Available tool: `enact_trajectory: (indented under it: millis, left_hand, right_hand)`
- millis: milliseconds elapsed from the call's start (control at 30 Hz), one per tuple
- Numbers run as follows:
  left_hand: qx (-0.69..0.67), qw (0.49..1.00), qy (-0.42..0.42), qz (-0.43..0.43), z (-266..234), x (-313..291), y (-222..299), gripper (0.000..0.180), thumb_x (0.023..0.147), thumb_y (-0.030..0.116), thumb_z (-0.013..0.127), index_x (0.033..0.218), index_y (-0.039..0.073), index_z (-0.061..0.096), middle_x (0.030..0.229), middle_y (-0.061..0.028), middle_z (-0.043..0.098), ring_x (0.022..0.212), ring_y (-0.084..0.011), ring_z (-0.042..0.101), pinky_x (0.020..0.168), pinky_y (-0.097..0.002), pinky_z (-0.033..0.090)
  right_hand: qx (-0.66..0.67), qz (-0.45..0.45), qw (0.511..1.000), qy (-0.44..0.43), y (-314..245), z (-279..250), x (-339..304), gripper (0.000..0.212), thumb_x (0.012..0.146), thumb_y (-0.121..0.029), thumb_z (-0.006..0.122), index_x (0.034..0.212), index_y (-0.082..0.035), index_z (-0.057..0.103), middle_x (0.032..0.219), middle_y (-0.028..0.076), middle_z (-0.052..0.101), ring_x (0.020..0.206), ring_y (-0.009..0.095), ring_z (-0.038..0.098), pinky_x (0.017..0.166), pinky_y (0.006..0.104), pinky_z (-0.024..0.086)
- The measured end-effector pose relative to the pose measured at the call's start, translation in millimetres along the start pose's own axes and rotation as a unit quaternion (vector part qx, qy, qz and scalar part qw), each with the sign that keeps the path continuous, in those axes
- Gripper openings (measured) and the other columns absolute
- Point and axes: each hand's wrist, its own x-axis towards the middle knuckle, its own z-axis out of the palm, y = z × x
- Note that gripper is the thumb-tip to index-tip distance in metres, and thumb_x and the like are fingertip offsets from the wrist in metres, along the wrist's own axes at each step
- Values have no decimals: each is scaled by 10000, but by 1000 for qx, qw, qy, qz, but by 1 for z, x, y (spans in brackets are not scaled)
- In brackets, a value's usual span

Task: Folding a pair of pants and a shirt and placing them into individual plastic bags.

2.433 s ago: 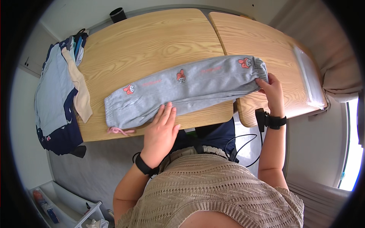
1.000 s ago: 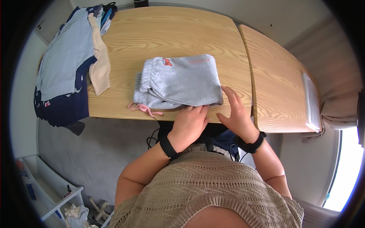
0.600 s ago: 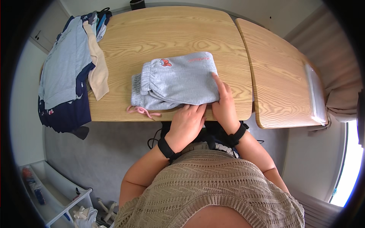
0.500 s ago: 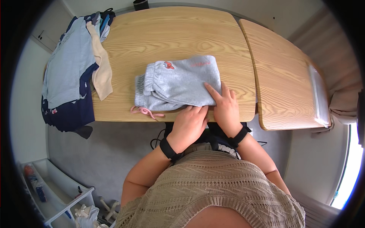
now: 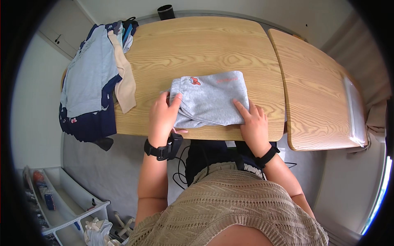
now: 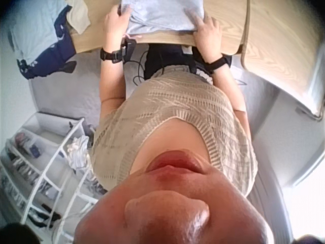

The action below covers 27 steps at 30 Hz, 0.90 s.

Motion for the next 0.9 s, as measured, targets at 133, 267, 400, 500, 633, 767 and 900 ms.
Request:
enact_trajectory:
  millis: [133, 267, 400, 500, 633, 767, 900]
  left_hand:
    - [-108, 994, -17, -32, 4, 2, -12, 364, 849, 207, 633, 1105, -47, 579, 932, -87, 637, 746, -153, 580, 673, -290, 479]
    - [-268, 961, -11, -60, -11, -11, -3, 313, 858, 196, 610, 1081, -17, 558, 928, -59, 621, 845, -117, 564, 699, -282, 478]
    - [-237, 968, 32, -79, -17, -5, -43, 326, 824, 243, 620, 931, -61, 569, 795, -101, 604, 667, -174, 568, 622, -322, 463]
    - [-10, 996, 40, -85, -17, -4, -52, 476, 777, 363, 611, 975, -68, 564, 873, -218, 631, 769, -334, 610, 707, -386, 474]
    - [8, 996, 80, -41, -11, -7, -46, 484, 812, 365, 583, 1036, -63, 552, 923, -227, 637, 847, -343, 616, 750, -387, 467]
    - [-55, 993, -68, -75, 2, -5, -46, 463, 880, 335, 544, 1124, -58, 514, 998, -197, 611, 890, -262, 597, 735, -345, 473]
    - [-120, 984, -129, -38, 31, -19, -15, 485, 878, 362, 557, 1121, -57, 520, 1037, -241, 609, 965, -353, 594, 837, -376, 449]
  right_hand:
    - [147, 58, 987, 12, 3, -3, 6, 769, 609, 49, 638, 1319, -177, 446, 1260, 174, 495, 999, 351, 533, 870, 412, 454]
    - [111, 24, 994, 0, 9, 0, 5, 666, 621, 9, 649, 1244, -181, 515, 1269, 153, 498, 1067, 342, 519, 882, 413, 456]
    - [109, 5, 994, -16, 9, -1, 10, 563, 654, -62, 646, 1195, -192, 559, 1287, 141, 493, 1144, 337, 487, 898, 422, 446]
    - [99, -4, 995, -22, 10, 2, 10, 569, 671, -90, 637, 1221, -204, 547, 1289, 135, 494, 1170, 334, 471, 907, 432, 438]
    - [107, -10, 994, -25, 10, -2, 8, 612, 670, -37, 616, 1250, -215, 535, 1286, 167, 486, 1184, 331, 459, 920, 430, 435]
    - [208, 23, 976, -54, 27, -9, 4, 605, 671, 82, 536, 1214, -180, 576, 1206, 247, 500, 1105, 390, 498, 918, 428, 445]
    - [192, 72, 975, -83, 58, -53, -3, 573, 707, 83, 518, 1224, -154, 579, 1243, 261, 481, 1132, 423, 480, 965, 429, 417]
